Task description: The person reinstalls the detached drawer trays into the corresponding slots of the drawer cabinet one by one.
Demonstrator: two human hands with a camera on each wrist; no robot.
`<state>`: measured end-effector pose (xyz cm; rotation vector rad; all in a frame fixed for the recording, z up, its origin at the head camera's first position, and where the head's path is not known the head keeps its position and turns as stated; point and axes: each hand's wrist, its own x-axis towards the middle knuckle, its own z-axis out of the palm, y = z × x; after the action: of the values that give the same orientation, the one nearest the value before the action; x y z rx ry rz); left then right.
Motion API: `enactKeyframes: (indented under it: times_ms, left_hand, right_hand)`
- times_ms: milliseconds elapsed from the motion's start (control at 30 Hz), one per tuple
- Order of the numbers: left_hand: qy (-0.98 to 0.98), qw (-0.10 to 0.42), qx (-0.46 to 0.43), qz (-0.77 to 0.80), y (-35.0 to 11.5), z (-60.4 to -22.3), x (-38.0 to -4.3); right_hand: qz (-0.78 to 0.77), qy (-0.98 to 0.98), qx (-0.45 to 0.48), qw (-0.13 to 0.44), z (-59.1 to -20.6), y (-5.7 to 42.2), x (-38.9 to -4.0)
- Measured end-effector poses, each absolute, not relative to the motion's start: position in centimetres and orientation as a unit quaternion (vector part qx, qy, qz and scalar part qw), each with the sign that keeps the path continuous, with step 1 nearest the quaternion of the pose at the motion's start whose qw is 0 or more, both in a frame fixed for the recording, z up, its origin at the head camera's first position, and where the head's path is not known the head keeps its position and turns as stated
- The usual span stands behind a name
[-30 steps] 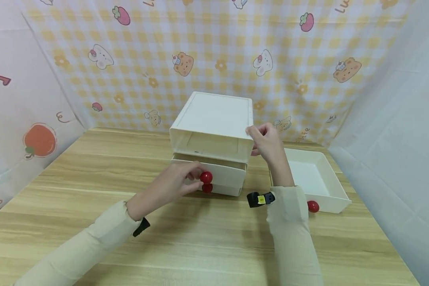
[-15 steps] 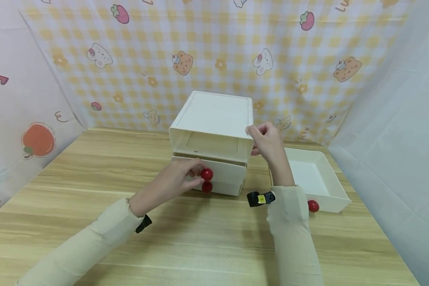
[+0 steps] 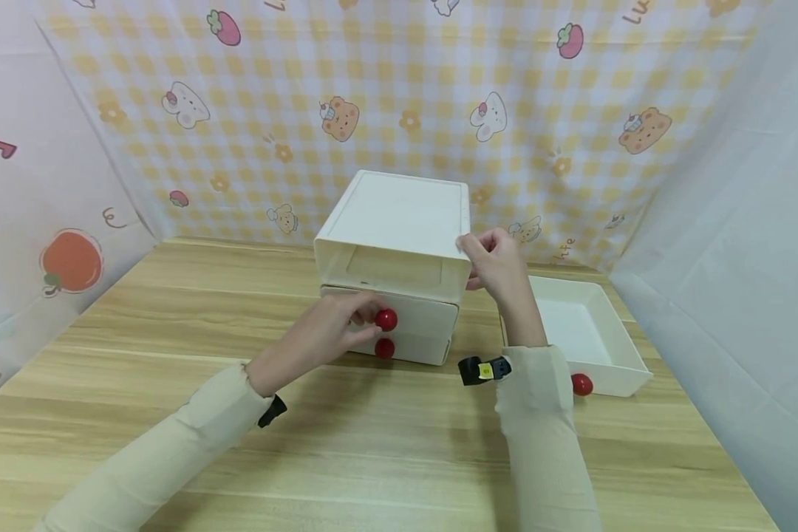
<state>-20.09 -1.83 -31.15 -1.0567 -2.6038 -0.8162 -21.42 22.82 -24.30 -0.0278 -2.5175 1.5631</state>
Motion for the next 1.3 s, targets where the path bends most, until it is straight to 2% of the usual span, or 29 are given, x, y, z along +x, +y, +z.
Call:
enactKeyframes:
  times_ms: [433, 800, 1033, 1167, 1300]
  left_hand:
    - [-0.884, 0.103, -0.351, -0.292, -1.6, -31.3, -20.5]
    - [-0.881, 0.119, -0.355, -0.289, -1.7, -31.6, -20.4]
    - [-0.882, 0.117, -0.351, -0.291, -2.2, -30.3, -19.8]
    - [-0.863, 0.153, -0.364, -0.315, -2.4, -28.5, -19.1]
    - [-0.833, 0.222, -0.379, -0.337, -2.8, -26.3, -19.0]
  right_hand:
    - [0.52, -0.85, -0.011, 0.087, -24.4, 22.8, -21.4]
    - [0.521, -0.849, -0.007, 0.088, -24.3, 22.8, -21.4]
    - [0.519, -0.851, -0.01, 0.082, -24.4, 22.7, -21.4]
    - [0.521, -0.849, -0.009, 0.083, -24.3, 22.8, -21.4]
    - [0.524, -0.847, -0.007, 0.086, -24.4, 22.9, -21.4]
